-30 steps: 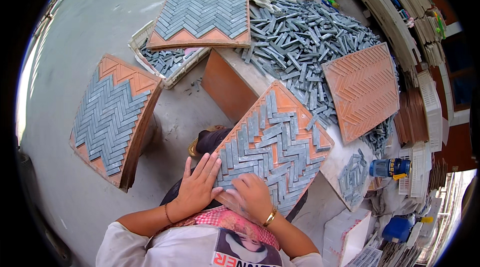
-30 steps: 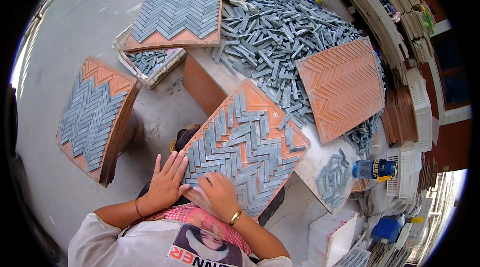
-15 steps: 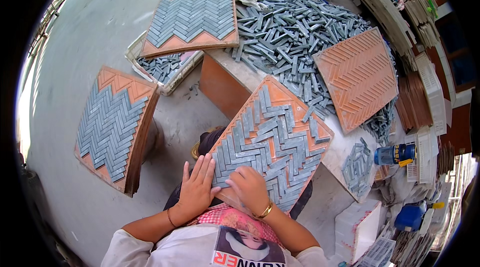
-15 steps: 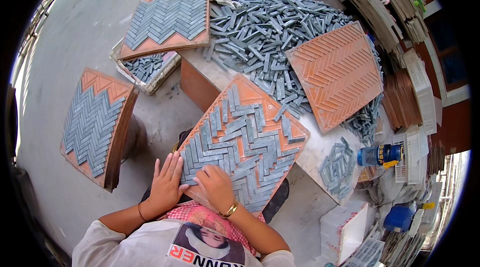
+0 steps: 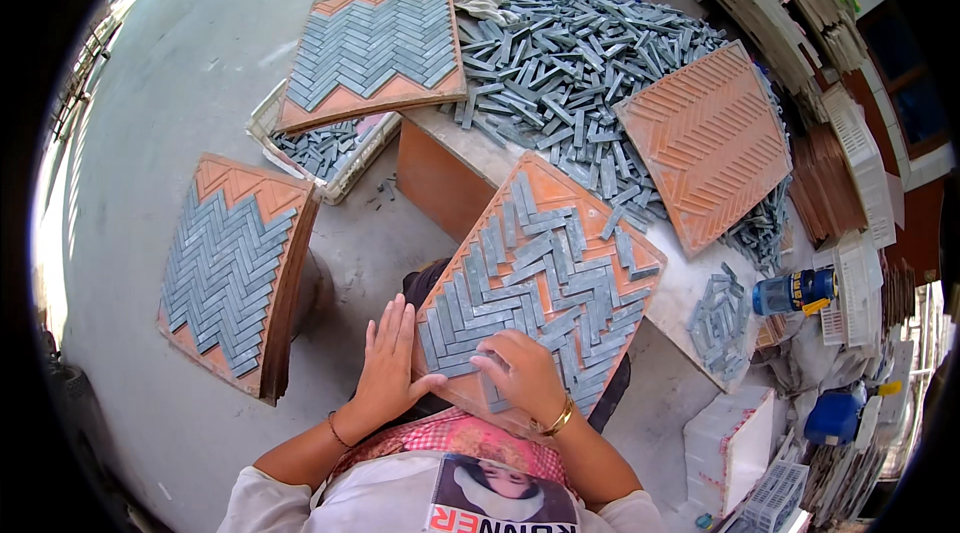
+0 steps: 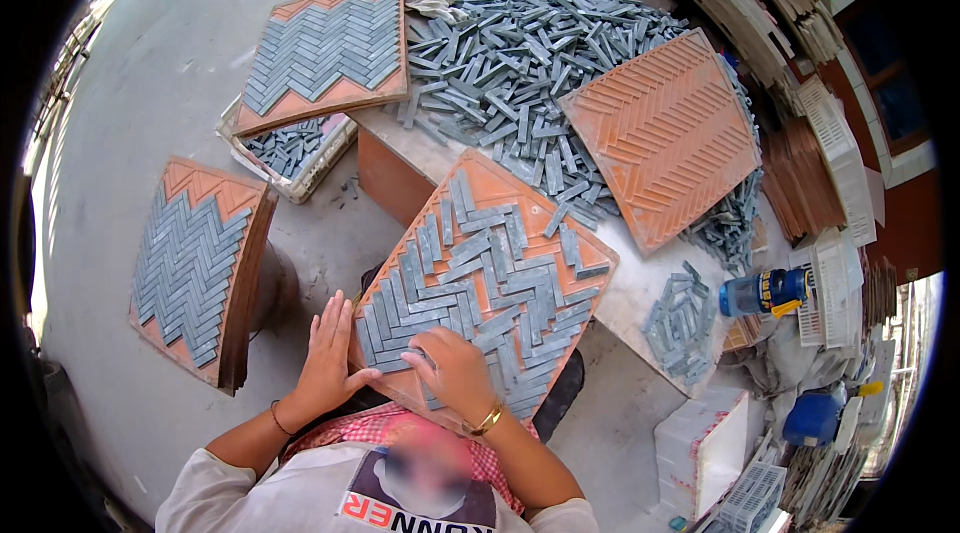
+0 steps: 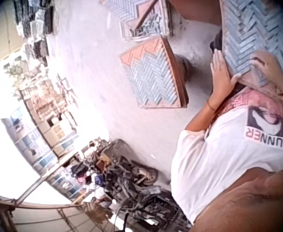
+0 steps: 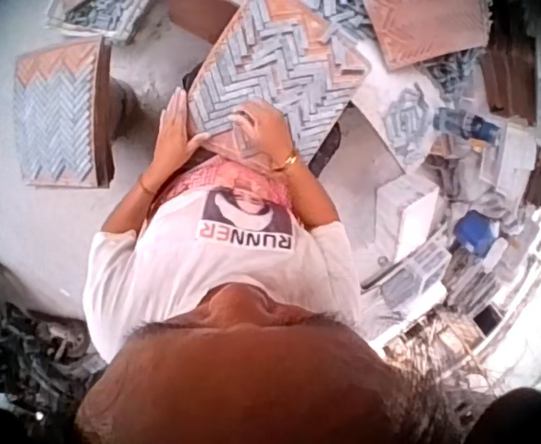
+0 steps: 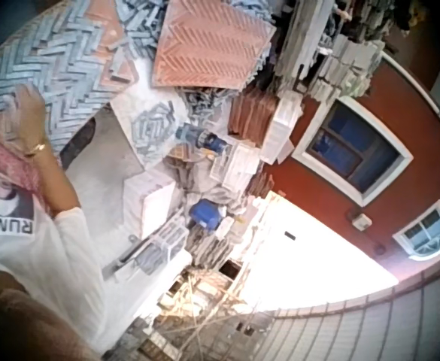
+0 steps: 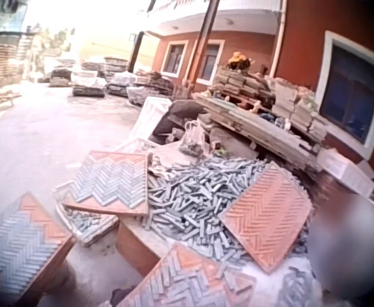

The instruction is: The person arranges small rectangular tiles onto a square board in a herringbone pattern. They pick tiles from a pile, place them by hand, and occasionally flip the board to check alignment.

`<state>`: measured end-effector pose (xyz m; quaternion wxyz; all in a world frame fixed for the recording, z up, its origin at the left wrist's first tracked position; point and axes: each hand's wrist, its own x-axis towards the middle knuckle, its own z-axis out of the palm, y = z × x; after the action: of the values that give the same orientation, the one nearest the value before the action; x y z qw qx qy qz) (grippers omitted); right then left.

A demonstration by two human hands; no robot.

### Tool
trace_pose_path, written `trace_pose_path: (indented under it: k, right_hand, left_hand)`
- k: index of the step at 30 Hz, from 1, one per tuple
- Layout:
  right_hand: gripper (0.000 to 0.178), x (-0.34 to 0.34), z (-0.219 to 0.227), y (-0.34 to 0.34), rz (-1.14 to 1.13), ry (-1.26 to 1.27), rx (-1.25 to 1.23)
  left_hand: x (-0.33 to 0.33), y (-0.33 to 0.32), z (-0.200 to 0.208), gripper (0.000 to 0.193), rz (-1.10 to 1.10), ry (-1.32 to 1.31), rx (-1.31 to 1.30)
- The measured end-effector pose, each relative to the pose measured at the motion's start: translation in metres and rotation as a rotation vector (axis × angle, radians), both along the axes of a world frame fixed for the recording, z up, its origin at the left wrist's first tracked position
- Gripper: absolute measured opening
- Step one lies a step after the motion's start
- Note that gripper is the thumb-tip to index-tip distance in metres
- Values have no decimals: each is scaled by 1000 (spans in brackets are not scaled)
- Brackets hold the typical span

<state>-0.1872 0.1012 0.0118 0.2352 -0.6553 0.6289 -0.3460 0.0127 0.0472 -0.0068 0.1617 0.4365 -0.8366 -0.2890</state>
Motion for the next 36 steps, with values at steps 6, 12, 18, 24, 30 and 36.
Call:
trace_pose_path:
  k: [6,12,18,24,30,36]
  right_hand:
    - [11,-10,15,10,-132,-135,59]
    - [35,-16,2,8,-165,151,-79]
    - [80,-8,-12,2,22,591,142]
    - [85,1,0,9,100,542,177]
    - [90,12,-11,15,124,529,225]
    - [90,10,-6,15,157,580,221]
  left_hand:
    - [-1,-5,-15,89,139,227,512]
    - [5,-17,-5,88,-13,266,458]
    - [-12,-8,-14,82,-176,-182,-187]
    - [-14,-14,8,79,-252,-247,-219]
    - [-27,-16,-5,76,-338,-228,-241]
    - [-28,-20,-6,73,-348,-217,-276]
